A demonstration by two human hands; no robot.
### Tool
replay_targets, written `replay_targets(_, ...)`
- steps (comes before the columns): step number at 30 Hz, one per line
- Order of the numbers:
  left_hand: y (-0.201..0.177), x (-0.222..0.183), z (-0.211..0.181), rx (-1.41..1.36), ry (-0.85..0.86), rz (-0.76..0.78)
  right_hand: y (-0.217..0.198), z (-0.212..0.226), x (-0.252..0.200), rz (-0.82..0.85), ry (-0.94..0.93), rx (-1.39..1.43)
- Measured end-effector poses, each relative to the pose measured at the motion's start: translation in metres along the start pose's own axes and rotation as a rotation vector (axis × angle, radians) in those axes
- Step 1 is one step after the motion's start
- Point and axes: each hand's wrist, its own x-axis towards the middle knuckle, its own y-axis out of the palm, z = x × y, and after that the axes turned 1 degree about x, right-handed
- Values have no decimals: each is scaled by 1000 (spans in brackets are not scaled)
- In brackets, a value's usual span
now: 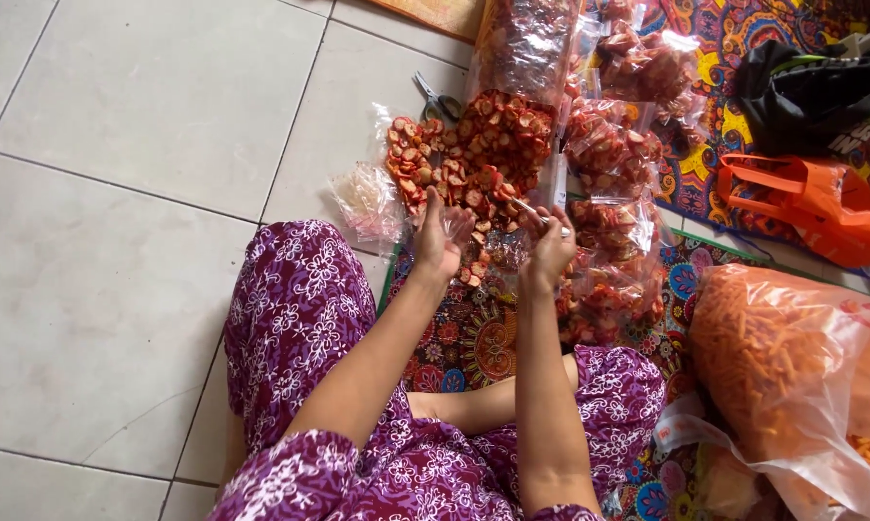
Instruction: A person sitting on the floor is manually packaging small tofu snack pieces into individual plastic bags.
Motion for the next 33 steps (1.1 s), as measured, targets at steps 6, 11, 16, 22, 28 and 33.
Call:
replay_targets(6, 41, 0, -3, -116, 47, -165, -8, 73, -21, 118, -59, -147)
replay_targets(11, 52, 15, 6, -145, 120, -198, -5, 103, -34, 195, -60, -228)
replay_targets(16, 60, 7, 19, -91, 157, -201, 9, 112, -52, 270, -81, -308)
replay_targets(22, 41, 37, 64, -98, 181, -186, 40, 109, -78, 402, -201, -501)
replay_targets(28, 55, 22, 63, -142, 107, -208, 37, 96, -84, 584, -569, -678)
replay_targets(33, 43, 30, 60, -377, 23, -142, 26, 99, -87, 613, -598, -607)
